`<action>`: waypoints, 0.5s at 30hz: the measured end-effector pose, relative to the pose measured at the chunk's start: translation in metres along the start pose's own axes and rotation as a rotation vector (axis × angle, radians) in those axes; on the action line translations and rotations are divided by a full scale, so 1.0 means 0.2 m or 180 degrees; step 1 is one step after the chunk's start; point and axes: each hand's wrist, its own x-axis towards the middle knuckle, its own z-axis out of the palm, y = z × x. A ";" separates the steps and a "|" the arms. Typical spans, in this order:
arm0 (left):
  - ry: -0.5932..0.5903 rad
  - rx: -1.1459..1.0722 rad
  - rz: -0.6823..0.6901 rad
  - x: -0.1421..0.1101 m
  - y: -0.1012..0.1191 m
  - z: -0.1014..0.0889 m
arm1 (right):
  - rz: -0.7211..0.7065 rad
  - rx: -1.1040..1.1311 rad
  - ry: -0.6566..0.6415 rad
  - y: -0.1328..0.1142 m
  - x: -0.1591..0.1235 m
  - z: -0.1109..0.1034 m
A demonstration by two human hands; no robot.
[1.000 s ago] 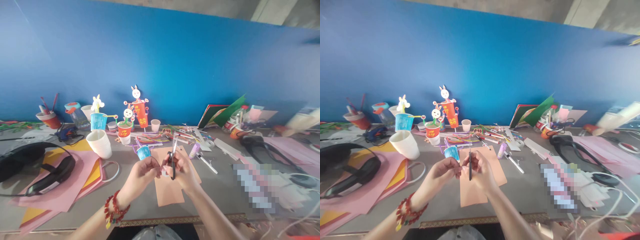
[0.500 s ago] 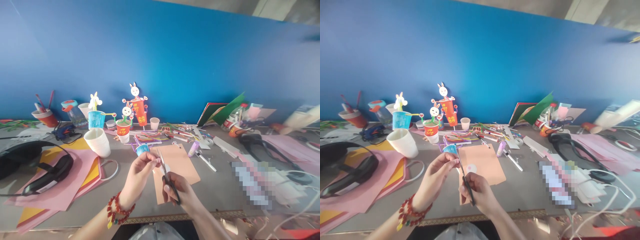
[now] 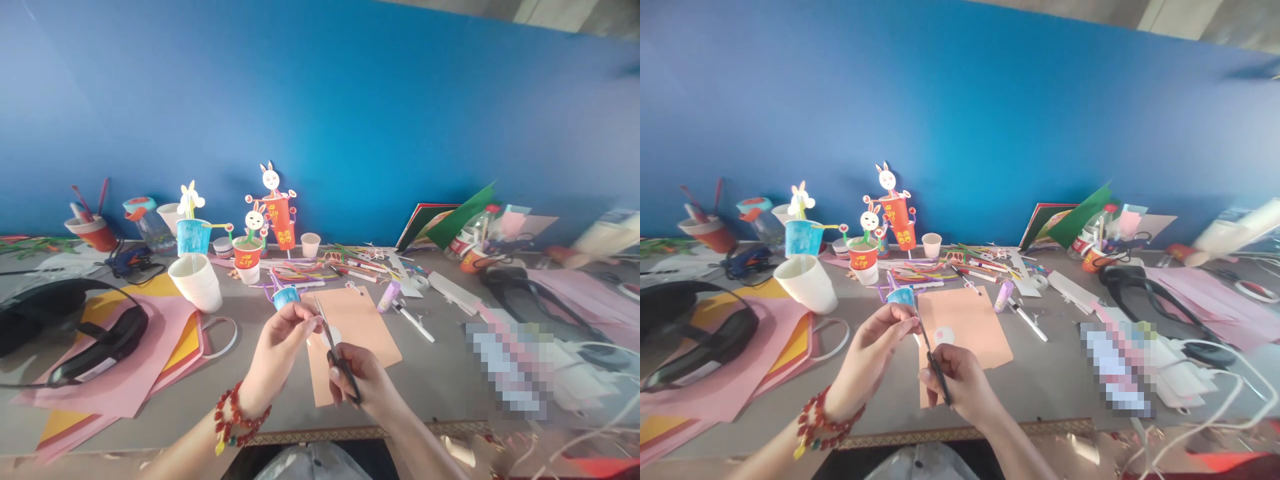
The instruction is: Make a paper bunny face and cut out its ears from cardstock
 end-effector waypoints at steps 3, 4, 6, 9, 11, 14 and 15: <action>-0.0003 -0.0029 -0.0003 0.00 0.00 0.00 | -0.0018 -0.0031 0.0014 0.00 0.00 0.00; -0.0006 -0.0030 -0.0001 0.00 0.00 0.00 | -0.0020 -0.0046 0.0009 0.00 0.00 0.00; -0.0013 -0.0015 0.0006 0.00 0.00 0.00 | -0.0019 -0.0078 -0.0003 0.00 0.00 0.00; -0.0011 -0.0004 0.0005 0.00 0.00 -0.01 | -0.0003 -0.0099 0.0008 -0.01 0.00 0.00; -0.0015 -0.0020 0.0003 0.00 0.00 -0.01 | -0.0006 -0.0103 0.0021 -0.01 0.01 0.00; -0.0003 -0.0055 -0.0012 0.00 0.01 0.00 | -0.0005 -0.0143 0.0033 -0.01 0.01 -0.01; -0.0006 -0.0071 -0.0028 0.00 0.01 0.00 | -0.0002 -0.0157 0.0048 -0.01 0.01 -0.01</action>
